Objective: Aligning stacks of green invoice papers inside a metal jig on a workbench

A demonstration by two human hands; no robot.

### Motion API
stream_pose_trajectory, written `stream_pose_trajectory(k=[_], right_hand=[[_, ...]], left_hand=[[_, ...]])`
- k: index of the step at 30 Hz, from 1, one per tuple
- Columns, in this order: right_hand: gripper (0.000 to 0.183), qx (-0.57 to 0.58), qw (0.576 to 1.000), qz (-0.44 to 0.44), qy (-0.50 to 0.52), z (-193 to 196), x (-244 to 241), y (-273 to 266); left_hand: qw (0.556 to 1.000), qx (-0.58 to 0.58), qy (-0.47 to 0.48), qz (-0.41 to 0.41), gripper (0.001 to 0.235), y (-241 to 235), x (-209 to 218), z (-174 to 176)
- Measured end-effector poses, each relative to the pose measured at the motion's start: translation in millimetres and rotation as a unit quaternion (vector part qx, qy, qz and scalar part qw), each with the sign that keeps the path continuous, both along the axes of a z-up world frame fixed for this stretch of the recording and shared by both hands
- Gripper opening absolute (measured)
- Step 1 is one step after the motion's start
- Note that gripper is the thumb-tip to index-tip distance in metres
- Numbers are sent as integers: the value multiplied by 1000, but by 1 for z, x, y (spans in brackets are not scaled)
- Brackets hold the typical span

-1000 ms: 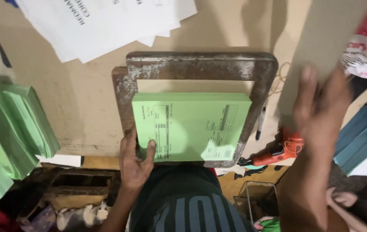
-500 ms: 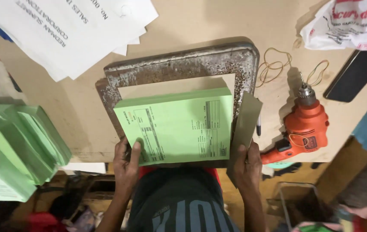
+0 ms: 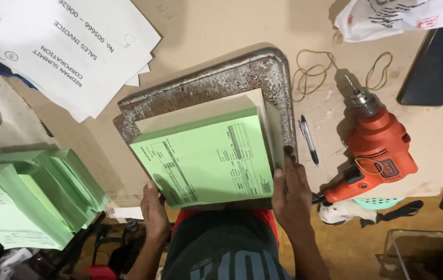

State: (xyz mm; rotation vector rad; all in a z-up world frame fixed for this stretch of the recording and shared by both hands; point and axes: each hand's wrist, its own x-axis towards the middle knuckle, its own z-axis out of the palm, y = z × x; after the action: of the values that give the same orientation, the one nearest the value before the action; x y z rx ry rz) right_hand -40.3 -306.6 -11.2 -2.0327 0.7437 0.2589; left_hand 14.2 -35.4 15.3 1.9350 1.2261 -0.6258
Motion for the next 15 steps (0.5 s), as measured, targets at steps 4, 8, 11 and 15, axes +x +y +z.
stream_pose_trajectory(k=[4,8,11,15], right_hand=[[43,41,998,45,-34,5,10,2],[49,35,995,91,-20,13,20,6],[47,-25,991,122,-51,9,16,9],[50,-32,990,128,-51,0,13,11]], left_hand=[[1000,20,10,12,81,-6,1,3],[1000,5,-5,9,78,-2,-3,0],[1000,-1,-21,-8,51,10,-14,-10],[998,-32,-51,28,65,11,-21,-14]])
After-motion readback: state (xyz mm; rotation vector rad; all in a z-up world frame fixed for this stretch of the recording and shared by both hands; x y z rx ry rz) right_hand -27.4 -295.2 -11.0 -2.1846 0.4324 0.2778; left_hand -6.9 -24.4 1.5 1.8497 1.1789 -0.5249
